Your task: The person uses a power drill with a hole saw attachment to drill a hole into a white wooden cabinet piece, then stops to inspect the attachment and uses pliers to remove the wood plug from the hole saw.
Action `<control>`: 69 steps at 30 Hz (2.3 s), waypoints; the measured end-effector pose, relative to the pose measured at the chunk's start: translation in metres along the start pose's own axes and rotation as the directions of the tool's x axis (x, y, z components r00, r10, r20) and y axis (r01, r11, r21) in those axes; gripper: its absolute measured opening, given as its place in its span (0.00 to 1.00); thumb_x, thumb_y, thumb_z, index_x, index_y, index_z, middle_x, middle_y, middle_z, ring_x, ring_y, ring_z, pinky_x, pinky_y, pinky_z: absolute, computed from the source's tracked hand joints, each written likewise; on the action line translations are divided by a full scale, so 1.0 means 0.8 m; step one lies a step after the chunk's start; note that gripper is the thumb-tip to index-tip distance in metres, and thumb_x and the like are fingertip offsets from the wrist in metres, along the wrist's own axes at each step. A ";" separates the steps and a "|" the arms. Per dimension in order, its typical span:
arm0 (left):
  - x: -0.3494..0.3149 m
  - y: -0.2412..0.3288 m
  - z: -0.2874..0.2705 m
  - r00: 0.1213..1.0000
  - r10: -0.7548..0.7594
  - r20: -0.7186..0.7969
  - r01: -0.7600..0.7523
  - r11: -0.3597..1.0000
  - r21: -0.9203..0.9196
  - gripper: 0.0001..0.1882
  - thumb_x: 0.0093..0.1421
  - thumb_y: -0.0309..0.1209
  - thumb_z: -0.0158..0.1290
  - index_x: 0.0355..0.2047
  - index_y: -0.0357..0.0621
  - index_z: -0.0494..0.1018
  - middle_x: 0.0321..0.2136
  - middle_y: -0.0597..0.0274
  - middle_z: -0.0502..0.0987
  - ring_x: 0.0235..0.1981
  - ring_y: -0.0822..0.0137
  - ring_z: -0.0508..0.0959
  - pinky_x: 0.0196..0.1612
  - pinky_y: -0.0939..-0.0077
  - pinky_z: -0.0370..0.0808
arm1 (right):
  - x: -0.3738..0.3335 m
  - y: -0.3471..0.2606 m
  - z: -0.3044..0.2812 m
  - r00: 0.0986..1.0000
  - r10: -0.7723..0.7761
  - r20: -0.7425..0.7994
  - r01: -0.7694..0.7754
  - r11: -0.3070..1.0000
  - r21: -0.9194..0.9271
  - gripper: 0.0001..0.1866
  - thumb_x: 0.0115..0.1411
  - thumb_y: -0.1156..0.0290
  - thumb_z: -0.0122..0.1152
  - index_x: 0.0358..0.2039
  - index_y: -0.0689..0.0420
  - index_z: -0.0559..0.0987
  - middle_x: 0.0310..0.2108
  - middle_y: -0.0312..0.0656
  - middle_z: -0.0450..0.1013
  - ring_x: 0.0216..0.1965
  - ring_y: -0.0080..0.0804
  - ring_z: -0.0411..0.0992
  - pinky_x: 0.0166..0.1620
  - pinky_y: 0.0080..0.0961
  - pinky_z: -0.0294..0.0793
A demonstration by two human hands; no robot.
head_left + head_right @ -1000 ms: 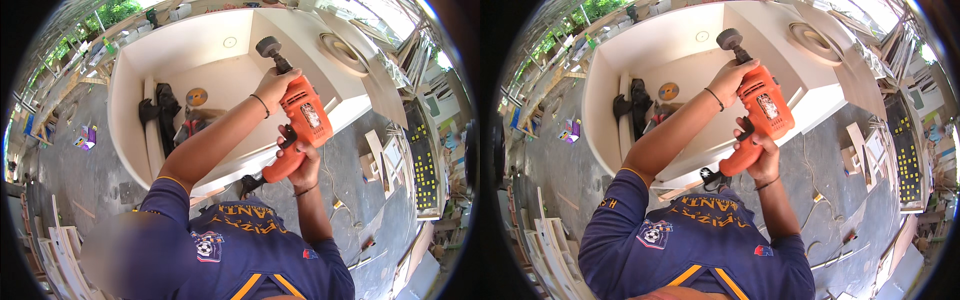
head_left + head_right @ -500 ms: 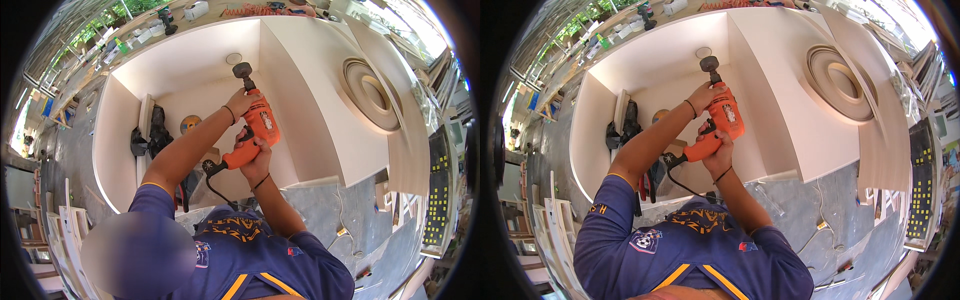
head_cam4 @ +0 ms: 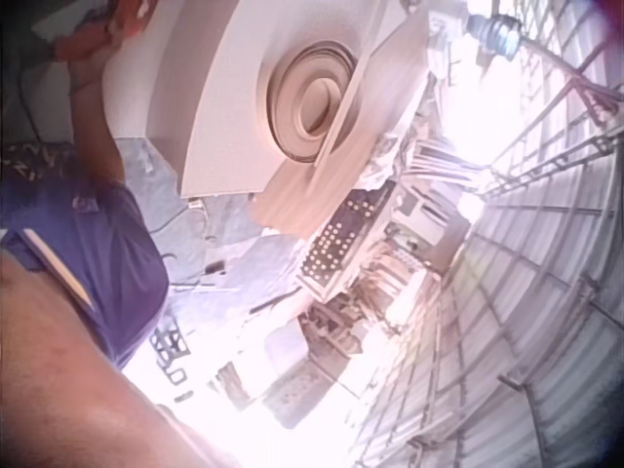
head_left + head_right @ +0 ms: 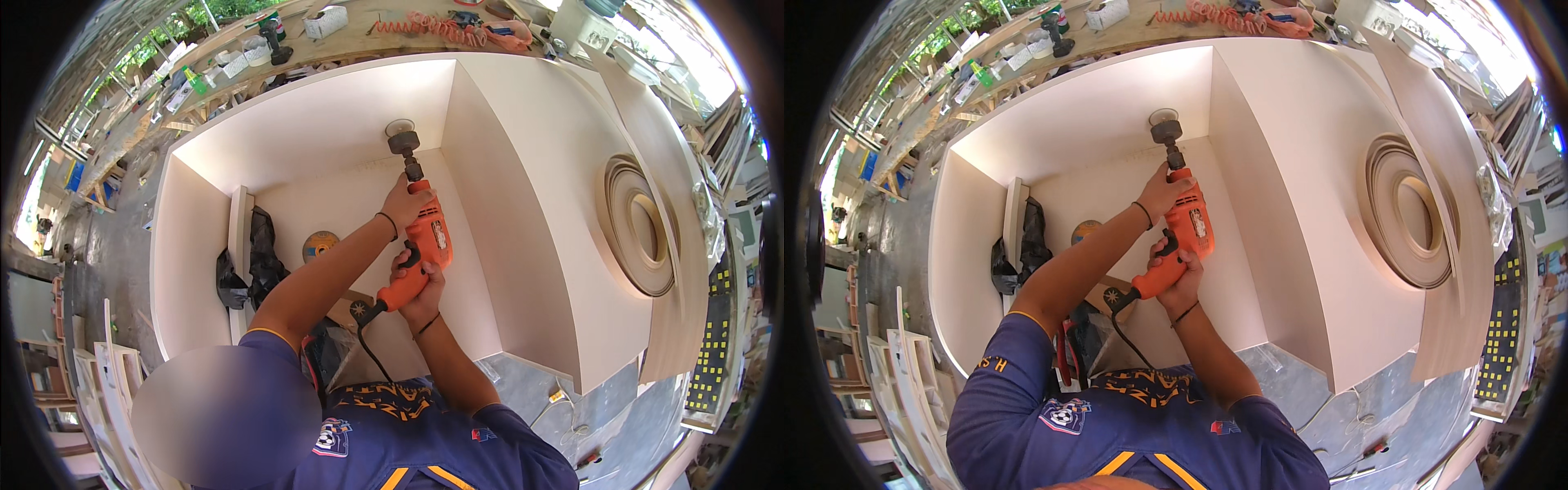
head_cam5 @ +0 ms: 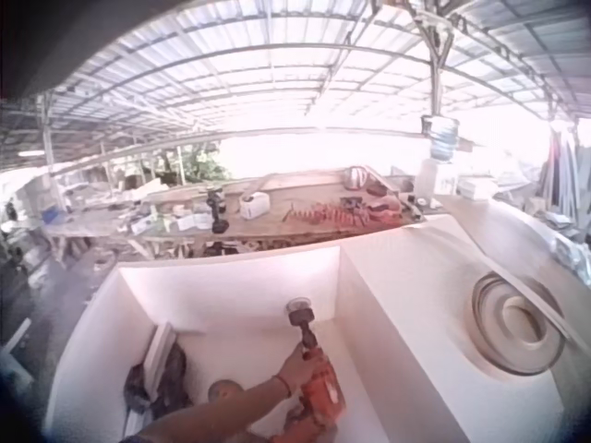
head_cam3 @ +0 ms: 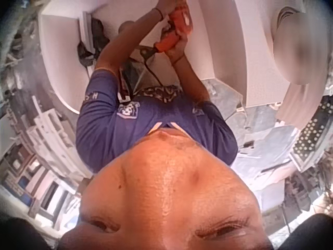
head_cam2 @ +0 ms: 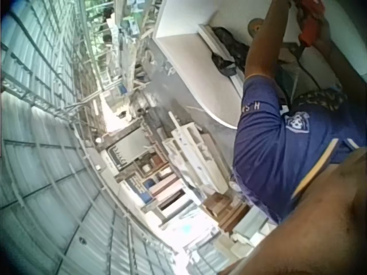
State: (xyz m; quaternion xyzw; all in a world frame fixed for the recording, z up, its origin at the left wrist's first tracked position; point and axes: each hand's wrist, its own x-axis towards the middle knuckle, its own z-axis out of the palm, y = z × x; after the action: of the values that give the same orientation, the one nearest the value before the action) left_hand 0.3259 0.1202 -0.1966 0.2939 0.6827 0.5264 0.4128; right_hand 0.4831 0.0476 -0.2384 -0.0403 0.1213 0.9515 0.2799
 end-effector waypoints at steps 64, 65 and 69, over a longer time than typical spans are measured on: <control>0.028 0.064 -0.036 0.879 -0.319 0.355 0.383 0.915 -0.128 0.19 0.53 0.41 0.65 0.35 0.42 0.73 0.30 0.60 0.81 0.29 0.68 0.81 0.37 0.72 0.78 | 0.044 0.063 0.036 0.931 -0.358 -0.076 0.296 0.859 -0.419 0.22 0.53 0.81 0.54 0.51 0.60 0.67 0.35 0.41 0.69 0.37 0.32 0.70 0.36 0.34 0.76; 0.030 0.062 -0.036 0.879 -0.314 0.359 0.382 0.914 -0.137 0.19 0.52 0.42 0.65 0.35 0.43 0.73 0.30 0.60 0.81 0.29 0.68 0.81 0.37 0.72 0.78 | 0.044 0.063 0.034 0.931 -0.357 -0.074 0.296 0.859 -0.418 0.22 0.53 0.81 0.54 0.50 0.60 0.67 0.35 0.41 0.69 0.37 0.33 0.70 0.36 0.34 0.76; 0.027 0.065 -0.035 0.879 -0.315 0.358 0.374 0.921 -0.107 0.19 0.52 0.43 0.65 0.36 0.43 0.73 0.30 0.61 0.81 0.29 0.68 0.81 0.37 0.72 0.78 | 0.045 0.059 0.032 0.928 -0.366 -0.071 0.302 0.851 -0.430 0.22 0.52 0.81 0.54 0.50 0.60 0.67 0.35 0.41 0.69 0.36 0.33 0.71 0.35 0.34 0.76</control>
State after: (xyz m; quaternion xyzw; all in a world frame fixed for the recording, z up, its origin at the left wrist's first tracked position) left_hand 0.2891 0.1393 -0.1489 0.2153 0.5959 0.4439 0.6337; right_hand 0.4273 0.0341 -0.2088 -0.1903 -0.0700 0.8863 0.4164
